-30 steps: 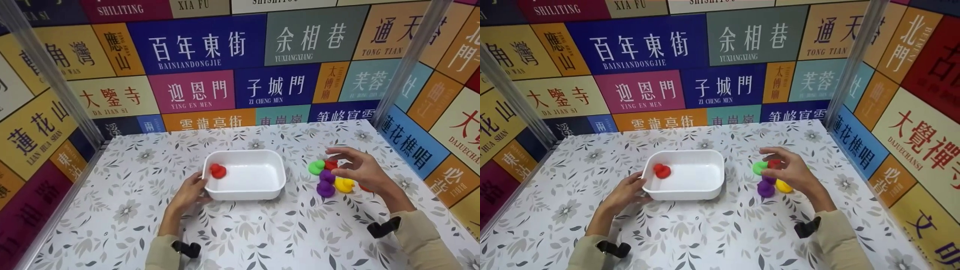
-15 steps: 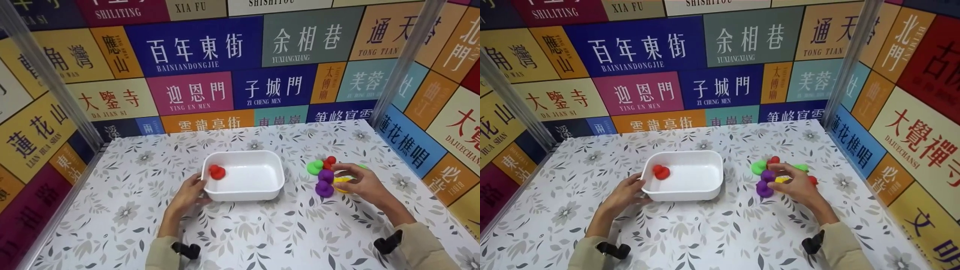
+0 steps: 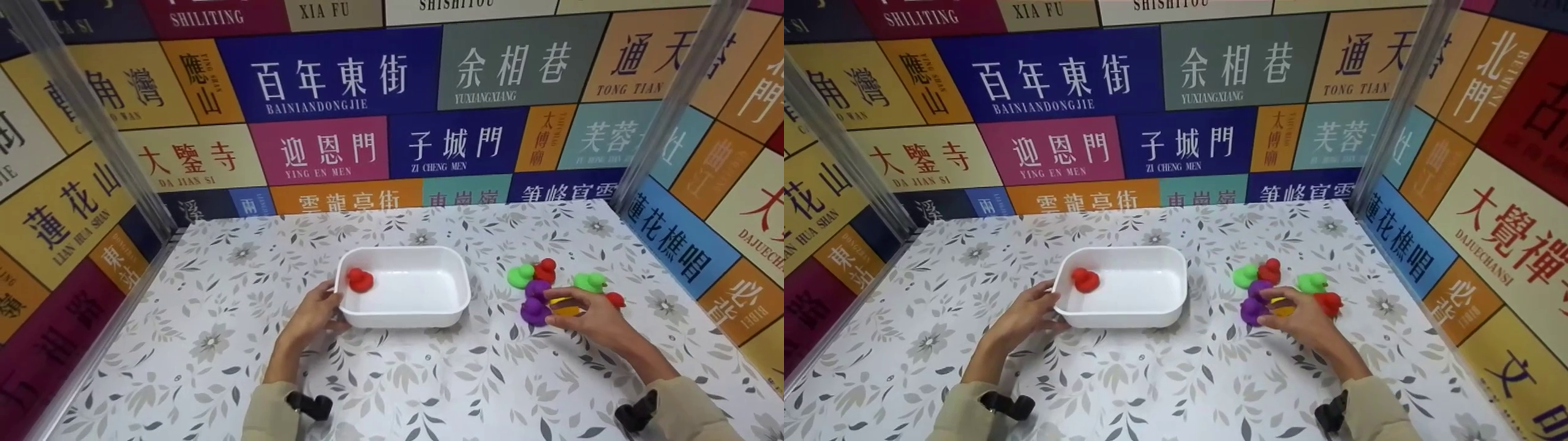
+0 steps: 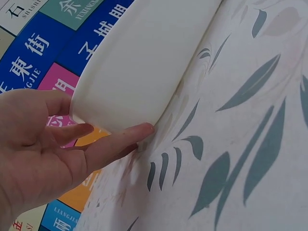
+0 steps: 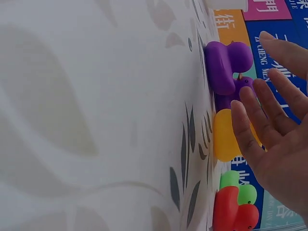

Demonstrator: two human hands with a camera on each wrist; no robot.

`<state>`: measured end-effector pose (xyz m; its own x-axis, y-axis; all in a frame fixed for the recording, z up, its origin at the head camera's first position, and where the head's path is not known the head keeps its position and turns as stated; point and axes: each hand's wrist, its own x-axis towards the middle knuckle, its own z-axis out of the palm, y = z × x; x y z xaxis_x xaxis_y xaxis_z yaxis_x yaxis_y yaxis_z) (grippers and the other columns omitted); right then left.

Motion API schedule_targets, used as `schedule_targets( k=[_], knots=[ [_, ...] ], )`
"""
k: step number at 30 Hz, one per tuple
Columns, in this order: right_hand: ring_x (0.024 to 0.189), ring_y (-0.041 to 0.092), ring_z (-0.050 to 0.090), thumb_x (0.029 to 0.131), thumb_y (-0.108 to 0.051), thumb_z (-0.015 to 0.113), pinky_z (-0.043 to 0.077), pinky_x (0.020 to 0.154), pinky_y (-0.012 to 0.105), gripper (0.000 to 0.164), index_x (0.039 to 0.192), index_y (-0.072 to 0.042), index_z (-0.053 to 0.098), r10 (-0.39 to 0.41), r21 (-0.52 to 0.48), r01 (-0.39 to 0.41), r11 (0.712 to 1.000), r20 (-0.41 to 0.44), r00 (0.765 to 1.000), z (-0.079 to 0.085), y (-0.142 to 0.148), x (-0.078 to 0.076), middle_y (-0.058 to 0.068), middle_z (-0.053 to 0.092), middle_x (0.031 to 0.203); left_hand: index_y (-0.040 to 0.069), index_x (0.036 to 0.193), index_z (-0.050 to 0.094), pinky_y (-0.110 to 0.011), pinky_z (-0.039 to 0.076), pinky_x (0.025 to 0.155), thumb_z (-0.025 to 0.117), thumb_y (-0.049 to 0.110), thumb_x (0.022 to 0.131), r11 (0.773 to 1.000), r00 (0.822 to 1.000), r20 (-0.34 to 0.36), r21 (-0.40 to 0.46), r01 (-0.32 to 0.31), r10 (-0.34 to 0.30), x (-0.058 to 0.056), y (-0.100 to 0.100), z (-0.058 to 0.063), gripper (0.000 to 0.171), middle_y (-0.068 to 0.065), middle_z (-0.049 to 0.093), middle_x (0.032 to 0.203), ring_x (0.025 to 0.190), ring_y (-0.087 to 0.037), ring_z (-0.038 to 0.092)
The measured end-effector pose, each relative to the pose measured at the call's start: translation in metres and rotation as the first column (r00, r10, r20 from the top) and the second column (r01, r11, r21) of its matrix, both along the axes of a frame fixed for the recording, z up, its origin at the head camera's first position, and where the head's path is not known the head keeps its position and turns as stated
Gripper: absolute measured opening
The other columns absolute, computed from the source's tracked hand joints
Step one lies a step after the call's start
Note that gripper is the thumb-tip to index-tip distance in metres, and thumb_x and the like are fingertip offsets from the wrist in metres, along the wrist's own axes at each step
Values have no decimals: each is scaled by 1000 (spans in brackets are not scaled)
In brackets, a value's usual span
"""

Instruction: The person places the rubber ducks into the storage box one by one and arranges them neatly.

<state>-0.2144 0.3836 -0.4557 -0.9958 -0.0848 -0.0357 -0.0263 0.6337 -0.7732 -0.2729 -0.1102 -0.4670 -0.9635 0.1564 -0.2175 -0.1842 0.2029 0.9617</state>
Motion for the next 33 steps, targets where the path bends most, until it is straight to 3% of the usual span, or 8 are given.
schedule_targets(
  k=[7,14,22,33],
  knots=[
    [126,40,58,88,-41,75,58,83,16,64,139,-7,57,-20,-10,21,1000,48,999,-5,2,1,20,59,140,7,157,30,-37,65,76,43,12,103,999,1000,6,-32,-2,2,1,4,5,56,-27,59,124,91,-27,65],
    [123,36,61,84,-40,79,60,88,19,71,142,-6,53,-36,-5,37,999,117,992,-11,3,0,21,60,139,5,156,31,-39,65,81,42,13,101,1000,1000,16,3,22,-22,0,6,4,56,-26,59,123,95,-27,65],
    [103,27,65,81,-37,83,56,73,15,72,137,0,57,0,64,-4,998,57,998,-13,-11,-11,19,68,117,0,152,35,-39,66,77,42,10,100,999,1000,-7,19,-26,26,2,1,-2,54,-28,59,122,90,-25,64],
    [90,23,53,78,-38,85,48,59,21,69,134,-5,61,-23,166,13,986,56,998,-13,-15,-17,11,62,102,3,154,34,-39,65,79,43,14,103,999,1000,-7,34,-5,5,2,1,-2,53,-26,59,118,89,-24,64]
  ],
)
